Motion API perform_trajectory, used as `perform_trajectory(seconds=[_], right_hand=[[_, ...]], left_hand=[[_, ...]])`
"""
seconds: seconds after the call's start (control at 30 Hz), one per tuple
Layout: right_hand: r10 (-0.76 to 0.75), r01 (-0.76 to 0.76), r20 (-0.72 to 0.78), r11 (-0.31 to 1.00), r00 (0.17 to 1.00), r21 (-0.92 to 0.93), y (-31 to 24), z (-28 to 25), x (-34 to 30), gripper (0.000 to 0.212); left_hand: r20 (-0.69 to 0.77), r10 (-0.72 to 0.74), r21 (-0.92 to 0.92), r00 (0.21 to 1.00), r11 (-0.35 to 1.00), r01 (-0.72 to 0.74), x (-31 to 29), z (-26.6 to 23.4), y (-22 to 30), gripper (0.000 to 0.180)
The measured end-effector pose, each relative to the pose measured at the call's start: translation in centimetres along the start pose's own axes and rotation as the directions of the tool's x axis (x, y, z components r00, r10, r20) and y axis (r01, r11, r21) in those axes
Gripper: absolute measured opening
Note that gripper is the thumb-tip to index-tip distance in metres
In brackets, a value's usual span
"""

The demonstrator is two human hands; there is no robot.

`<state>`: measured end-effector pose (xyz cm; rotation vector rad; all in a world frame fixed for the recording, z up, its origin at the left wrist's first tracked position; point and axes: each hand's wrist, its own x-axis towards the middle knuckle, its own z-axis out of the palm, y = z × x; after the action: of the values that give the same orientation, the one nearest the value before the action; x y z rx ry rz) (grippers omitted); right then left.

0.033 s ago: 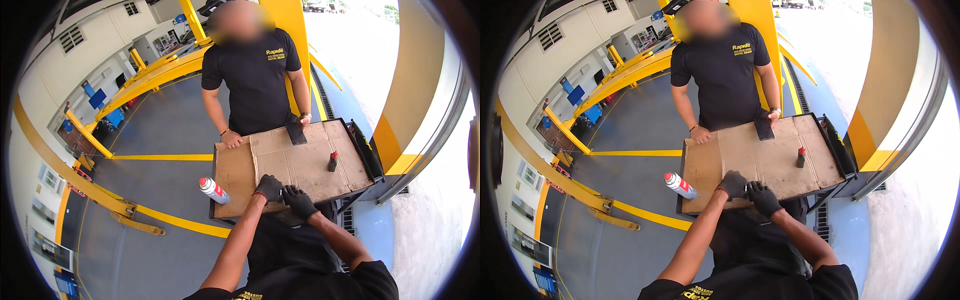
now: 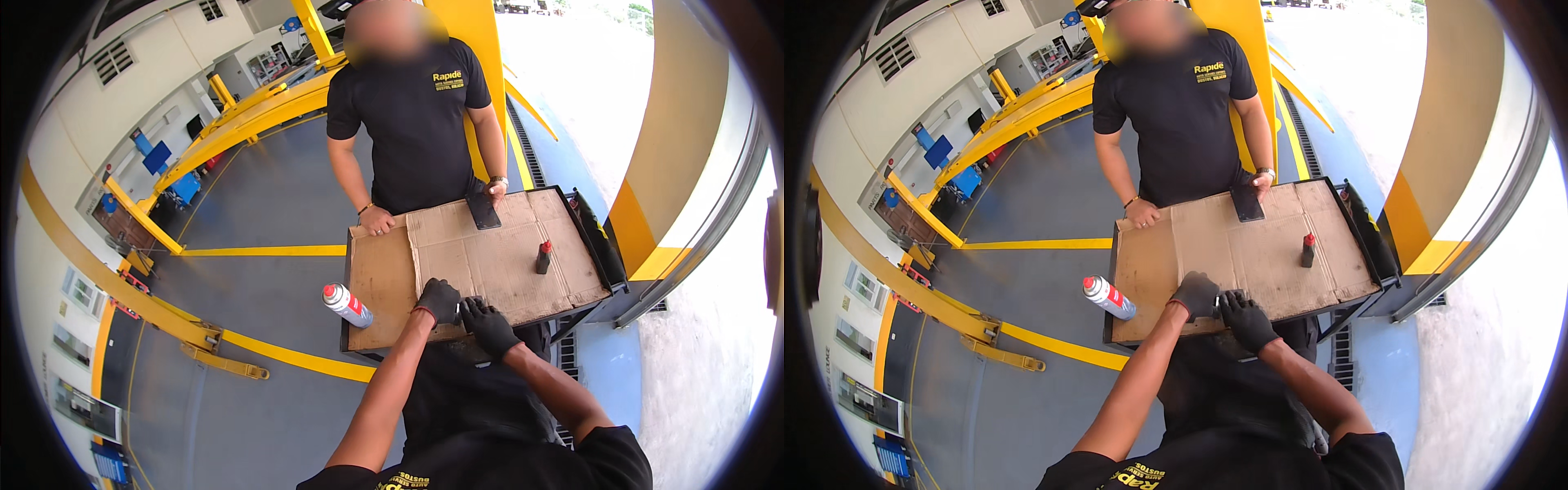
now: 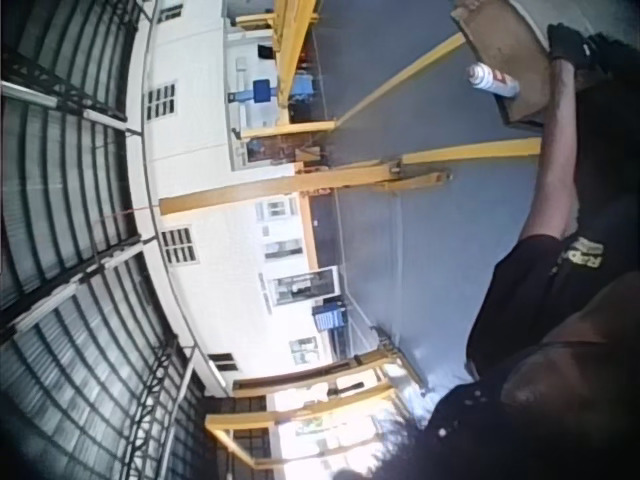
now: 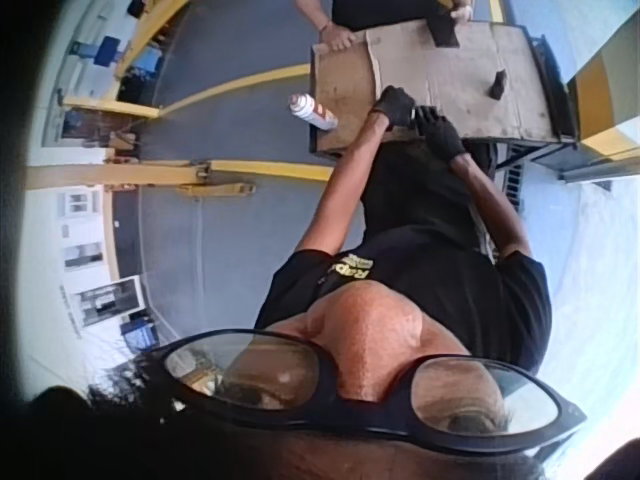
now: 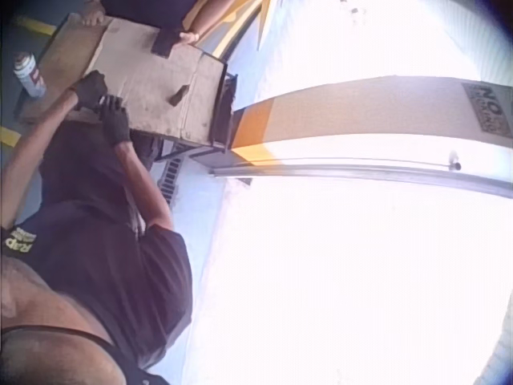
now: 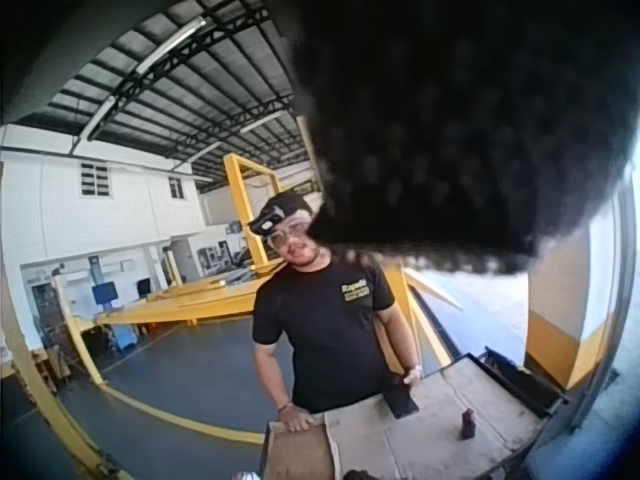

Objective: The person cleans a cylindrical metal part with a spring using a sanding block and a spray can. They repeatedly rub the part on a cardboard-covered table, apply spray, and wipe it down. The person also walks around the garage briefly before returning to the table to continue cleaning.

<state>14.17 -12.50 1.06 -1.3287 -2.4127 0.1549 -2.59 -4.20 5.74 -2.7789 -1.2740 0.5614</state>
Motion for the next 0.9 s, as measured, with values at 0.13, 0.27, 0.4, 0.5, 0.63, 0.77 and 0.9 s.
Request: perform_trajectory(seconds=[0.13, 0.27, 0.4, 0.5, 0.63, 0.77, 0.9], right_hand=[[0.054, -0.053, 0.014, 0.998, 0.998, -0.027, 2.6, 0.4, 1.7, 0.051], [0.064, -0.063, 0.025, 0.996, 0.998, -0.056, 2.2, 0.9, 2.6, 0.046], [-0.034, 0.034, 0.003, 0.998, 0.999, -0.054, 0.3, -0.3, 0.3, 0.048], [-0.062, 0.06, -0.021, 0.994, 0.998, -0.088, 0.9, 0.0, -0.1, 0.049], [0.042, -0.047, 0.068, 0.996, 0.997, 0.073, 3.2, 0.2, 2.1, 0.054], [0.071, -0.075, 0.111, 0.996, 0.991, 0.04, 2.3, 0.1, 2.1, 0.058], [0.006, -0.007, -0.017, 0.996, 1.0, -0.093, 0.0, 0.1, -0.9, 0.054]], left_hand=[[-0.018, 0.01, -0.025, 1.0, 1.0, -0.01, 1.0, -1.5, 0.7, 0.039], [-0.088, 0.036, -0.024, 0.996, 0.999, -0.038, 0.9, -0.7, 0.0, 0.038], [0.009, 0.022, -0.013, 1.0, 1.0, -0.022, 1.2, 0.3, -0.4, 0.036], [0.06, -0.001, 0.017, 0.998, 1.0, 0.0, 0.8, -1.0, -0.5, 0.04], [0.004, 0.028, -0.068, 1.0, 0.997, -0.027, 1.1, -2.3, 0.4, 0.041], [0.057, 0.023, -0.088, 0.998, 0.996, -0.018, 0.8, -2.6, -0.3, 0.042], [0.11, 0.033, -0.133, 0.993, 0.991, -0.019, 1.0, -2.3, -0.7, 0.045]])
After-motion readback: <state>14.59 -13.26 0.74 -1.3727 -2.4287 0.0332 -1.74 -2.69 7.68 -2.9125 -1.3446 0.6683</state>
